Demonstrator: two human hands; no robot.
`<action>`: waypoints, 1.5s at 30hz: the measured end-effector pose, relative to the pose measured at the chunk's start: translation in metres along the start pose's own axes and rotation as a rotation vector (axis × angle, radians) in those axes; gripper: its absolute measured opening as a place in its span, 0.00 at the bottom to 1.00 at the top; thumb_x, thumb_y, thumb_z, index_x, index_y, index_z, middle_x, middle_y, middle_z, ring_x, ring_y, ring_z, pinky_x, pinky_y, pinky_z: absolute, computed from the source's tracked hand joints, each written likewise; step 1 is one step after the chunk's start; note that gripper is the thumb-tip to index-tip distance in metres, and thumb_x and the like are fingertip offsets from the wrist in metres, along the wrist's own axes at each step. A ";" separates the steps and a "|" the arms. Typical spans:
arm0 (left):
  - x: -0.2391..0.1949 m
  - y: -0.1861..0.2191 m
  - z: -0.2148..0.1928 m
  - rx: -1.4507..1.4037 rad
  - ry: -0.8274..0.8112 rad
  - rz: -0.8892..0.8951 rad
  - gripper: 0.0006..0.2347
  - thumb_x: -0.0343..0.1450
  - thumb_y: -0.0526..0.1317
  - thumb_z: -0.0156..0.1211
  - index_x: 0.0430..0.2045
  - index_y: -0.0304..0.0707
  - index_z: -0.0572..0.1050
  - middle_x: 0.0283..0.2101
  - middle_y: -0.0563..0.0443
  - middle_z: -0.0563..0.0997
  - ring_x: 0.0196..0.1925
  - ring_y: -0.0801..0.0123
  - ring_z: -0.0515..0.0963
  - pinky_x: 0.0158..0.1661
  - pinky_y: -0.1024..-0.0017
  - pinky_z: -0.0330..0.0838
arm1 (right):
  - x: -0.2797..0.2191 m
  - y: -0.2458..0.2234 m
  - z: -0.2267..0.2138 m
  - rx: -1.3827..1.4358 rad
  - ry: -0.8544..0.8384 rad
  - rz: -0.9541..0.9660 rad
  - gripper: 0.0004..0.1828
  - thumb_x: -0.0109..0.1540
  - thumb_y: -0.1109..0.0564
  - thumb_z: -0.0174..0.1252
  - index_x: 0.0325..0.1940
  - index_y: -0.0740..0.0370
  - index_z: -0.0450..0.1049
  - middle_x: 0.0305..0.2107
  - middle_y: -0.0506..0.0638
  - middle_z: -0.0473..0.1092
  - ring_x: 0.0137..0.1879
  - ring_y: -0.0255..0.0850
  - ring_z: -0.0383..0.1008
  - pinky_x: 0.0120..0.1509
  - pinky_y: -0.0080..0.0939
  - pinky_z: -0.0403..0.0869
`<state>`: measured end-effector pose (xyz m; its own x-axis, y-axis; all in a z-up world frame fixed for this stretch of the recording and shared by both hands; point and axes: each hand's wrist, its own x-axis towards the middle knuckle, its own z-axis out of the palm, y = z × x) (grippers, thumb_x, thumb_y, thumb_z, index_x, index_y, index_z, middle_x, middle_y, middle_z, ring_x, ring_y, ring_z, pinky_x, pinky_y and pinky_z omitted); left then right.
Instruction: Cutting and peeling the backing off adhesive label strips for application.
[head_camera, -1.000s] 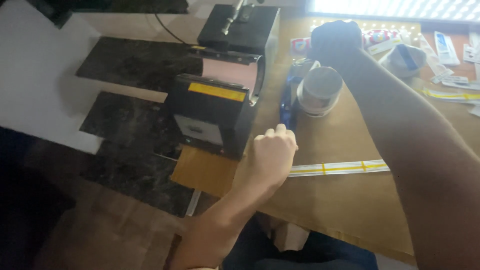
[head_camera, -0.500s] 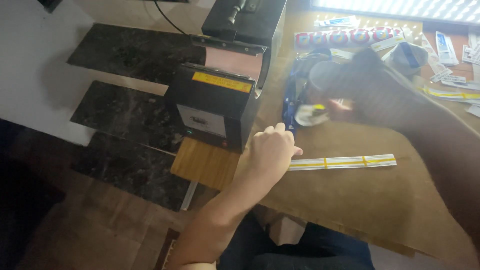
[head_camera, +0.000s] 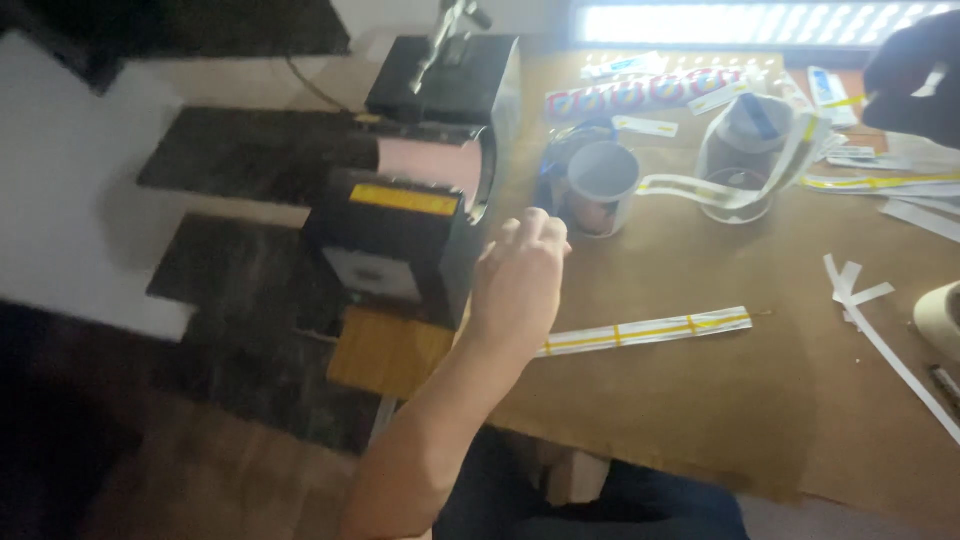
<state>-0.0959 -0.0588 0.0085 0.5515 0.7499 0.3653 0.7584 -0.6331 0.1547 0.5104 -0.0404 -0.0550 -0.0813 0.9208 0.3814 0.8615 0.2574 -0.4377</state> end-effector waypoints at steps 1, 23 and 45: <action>0.008 0.003 -0.006 -0.024 0.027 0.003 0.06 0.74 0.43 0.55 0.34 0.44 0.73 0.38 0.53 0.71 0.42 0.58 0.78 0.38 0.62 0.77 | 0.015 0.009 0.019 0.040 0.032 0.052 0.37 0.46 0.50 0.81 0.60 0.50 0.81 0.45 0.41 0.73 0.46 0.35 0.70 0.64 0.35 0.69; 0.119 0.046 0.042 0.171 0.109 0.018 0.17 0.76 0.56 0.51 0.54 0.53 0.77 0.65 0.53 0.74 0.72 0.56 0.64 0.65 0.34 0.50 | 0.099 -0.239 0.159 -0.087 -0.452 -0.088 0.21 0.53 0.33 0.61 0.47 0.37 0.81 0.44 0.35 0.75 0.66 0.33 0.69 0.64 0.40 0.73; 0.140 0.069 0.039 0.337 0.029 -0.022 0.29 0.63 0.48 0.74 0.61 0.55 0.72 0.71 0.54 0.65 0.76 0.52 0.53 0.64 0.28 0.47 | 0.079 -0.224 0.158 -0.064 -0.249 -0.095 0.08 0.59 0.44 0.60 0.33 0.45 0.80 0.36 0.43 0.77 0.53 0.44 0.77 0.66 0.56 0.63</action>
<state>0.0473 0.0104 0.0342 0.5272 0.7538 0.3922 0.8449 -0.5144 -0.1471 0.2318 0.0214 -0.0555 -0.2773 0.9391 0.2028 0.8732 0.3344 -0.3546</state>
